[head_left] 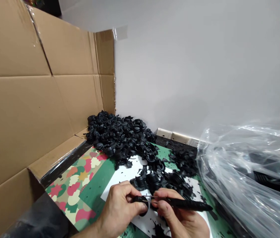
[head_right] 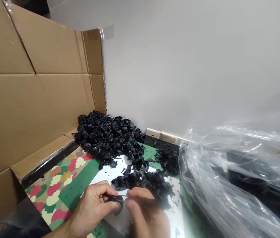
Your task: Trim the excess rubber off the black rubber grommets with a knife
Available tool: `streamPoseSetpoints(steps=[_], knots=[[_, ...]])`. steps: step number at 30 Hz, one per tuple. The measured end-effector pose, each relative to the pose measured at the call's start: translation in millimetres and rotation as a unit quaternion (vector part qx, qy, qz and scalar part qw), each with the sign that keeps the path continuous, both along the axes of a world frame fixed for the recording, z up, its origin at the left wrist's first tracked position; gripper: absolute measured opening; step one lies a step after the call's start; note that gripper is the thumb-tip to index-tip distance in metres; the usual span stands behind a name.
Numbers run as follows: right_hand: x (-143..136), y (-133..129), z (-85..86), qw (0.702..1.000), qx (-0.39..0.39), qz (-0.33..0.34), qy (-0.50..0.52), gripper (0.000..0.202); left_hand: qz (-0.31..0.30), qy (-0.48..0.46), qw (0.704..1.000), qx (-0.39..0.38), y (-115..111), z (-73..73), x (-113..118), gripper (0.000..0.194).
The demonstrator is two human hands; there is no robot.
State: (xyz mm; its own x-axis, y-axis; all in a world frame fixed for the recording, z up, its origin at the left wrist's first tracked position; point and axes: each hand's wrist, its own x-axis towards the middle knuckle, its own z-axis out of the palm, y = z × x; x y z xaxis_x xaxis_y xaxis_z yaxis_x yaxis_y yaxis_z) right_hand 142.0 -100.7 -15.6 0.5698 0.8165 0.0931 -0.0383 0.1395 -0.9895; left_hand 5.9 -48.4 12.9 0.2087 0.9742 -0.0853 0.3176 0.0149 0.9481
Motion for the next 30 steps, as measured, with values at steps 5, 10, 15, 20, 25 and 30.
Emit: streamPoseSetpoints(steps=[5,10,15,20,25,30], knots=[[-2.8,0.5,-2.8,0.999,0.037,0.005,-0.016,0.011,-0.009,-0.019,1.0,-0.017,-3.1,-2.1,0.8,0.007],[-4.8,0.6,-3.3,0.999,0.039,-0.001,-0.006,0.011,-0.009,-0.018,1.0,-0.013,-4.2,-2.2,1.5,0.007],[-1.6,0.3,-4.8,1.0,-0.019,0.017,0.0,0.021,-0.018,0.0,1.0,-0.008,-3.5,0.6,0.6,0.007],[-4.8,0.6,-8.2,0.999,0.008,0.024,-0.03,0.023,-0.033,0.037,0.998,0.035,-5.5,2.8,-1.8,0.005],[-0.6,-0.3,-2.0,0.988,0.068,-0.038,-0.137,0.025,-0.052,0.029,0.997,0.043,-10.9,0.3,-0.6,0.009],[13.5,-0.2,9.4,0.986,-0.057,-0.109,-0.113,0.04,-0.006,-0.148,0.976,-0.162,0.1,-3.2,-2.2,0.034]])
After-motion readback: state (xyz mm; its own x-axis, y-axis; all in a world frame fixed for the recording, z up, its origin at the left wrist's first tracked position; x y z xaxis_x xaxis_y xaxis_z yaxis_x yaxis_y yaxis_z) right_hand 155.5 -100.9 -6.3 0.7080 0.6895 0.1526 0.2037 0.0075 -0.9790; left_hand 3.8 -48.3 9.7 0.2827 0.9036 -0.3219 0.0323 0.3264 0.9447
